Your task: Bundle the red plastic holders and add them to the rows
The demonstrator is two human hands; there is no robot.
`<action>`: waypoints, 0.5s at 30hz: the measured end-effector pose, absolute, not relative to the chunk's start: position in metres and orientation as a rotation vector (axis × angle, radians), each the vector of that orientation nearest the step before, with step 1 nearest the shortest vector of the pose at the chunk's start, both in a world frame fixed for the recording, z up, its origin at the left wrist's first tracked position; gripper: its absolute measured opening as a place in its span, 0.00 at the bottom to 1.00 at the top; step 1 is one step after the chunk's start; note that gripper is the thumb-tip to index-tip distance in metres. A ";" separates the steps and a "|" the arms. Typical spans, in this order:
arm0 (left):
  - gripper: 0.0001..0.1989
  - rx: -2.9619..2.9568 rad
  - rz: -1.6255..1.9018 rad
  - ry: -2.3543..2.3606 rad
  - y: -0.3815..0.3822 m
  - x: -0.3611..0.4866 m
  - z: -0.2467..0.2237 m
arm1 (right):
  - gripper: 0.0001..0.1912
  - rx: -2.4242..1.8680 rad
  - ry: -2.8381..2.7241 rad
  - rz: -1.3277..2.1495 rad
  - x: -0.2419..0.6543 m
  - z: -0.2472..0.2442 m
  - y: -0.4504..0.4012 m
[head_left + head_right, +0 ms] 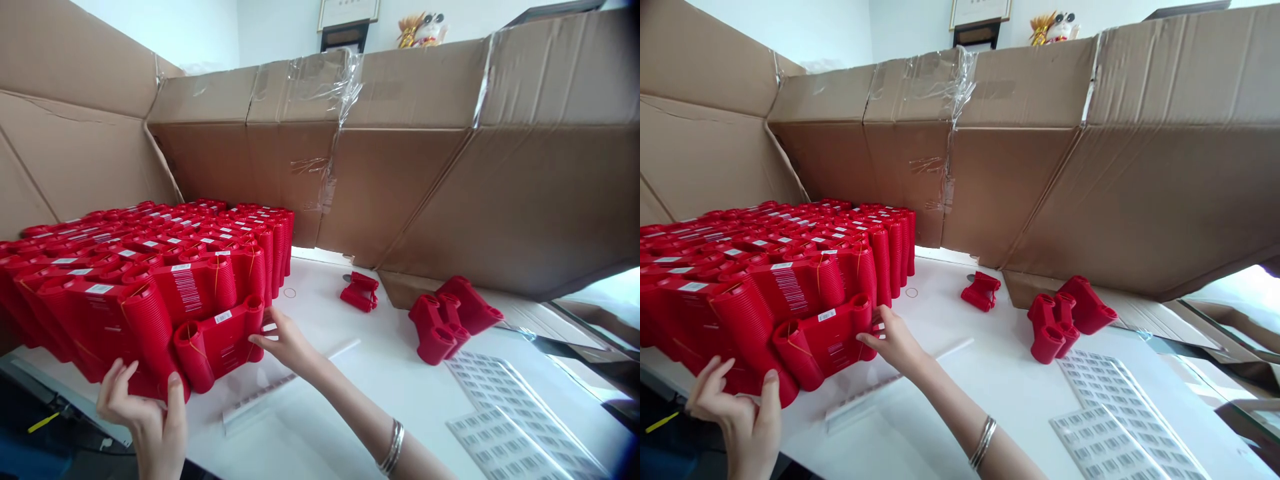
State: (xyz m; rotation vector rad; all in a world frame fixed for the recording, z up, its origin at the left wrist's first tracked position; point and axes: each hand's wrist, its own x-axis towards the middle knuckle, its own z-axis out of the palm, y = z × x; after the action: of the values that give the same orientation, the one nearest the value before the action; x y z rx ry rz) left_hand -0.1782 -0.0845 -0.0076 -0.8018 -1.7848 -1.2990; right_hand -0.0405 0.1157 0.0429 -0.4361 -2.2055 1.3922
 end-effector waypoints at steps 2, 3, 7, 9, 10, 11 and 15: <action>0.31 -0.807 -1.290 -1.799 -0.083 -0.177 -0.006 | 0.15 -0.427 -2.227 1.363 -0.040 0.044 0.115; 0.30 -0.810 -1.282 -1.805 -0.083 -0.176 -0.005 | 0.13 -0.419 -2.239 1.348 -0.040 0.045 0.115; 0.31 -0.835 -1.232 -1.816 -0.082 -0.175 -0.007 | 0.10 -0.388 -2.292 1.291 -0.039 0.048 0.116; 0.32 -0.849 -1.214 -1.819 -0.082 -0.175 -0.008 | 0.10 -0.388 -2.312 1.268 -0.039 0.049 0.117; 0.31 -0.853 -1.210 -1.820 -0.083 -0.174 -0.009 | 0.10 -0.393 -2.320 1.256 -0.039 0.049 0.117; 0.31 -0.855 -1.209 -1.819 -0.083 -0.174 -0.009 | 0.10 -0.400 -2.328 1.246 -0.039 0.050 0.118; 0.30 -0.856 -1.231 -1.805 -0.082 -0.173 -0.005 | 0.11 -0.433 -2.358 1.214 -0.041 0.051 0.120</action>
State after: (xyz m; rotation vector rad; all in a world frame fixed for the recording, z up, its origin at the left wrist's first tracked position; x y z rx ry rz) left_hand -0.1726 -0.0825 -0.0045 -0.8561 -1.8050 -1.2306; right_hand -0.0412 0.1199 0.0510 -0.4333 -2.3578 1.2136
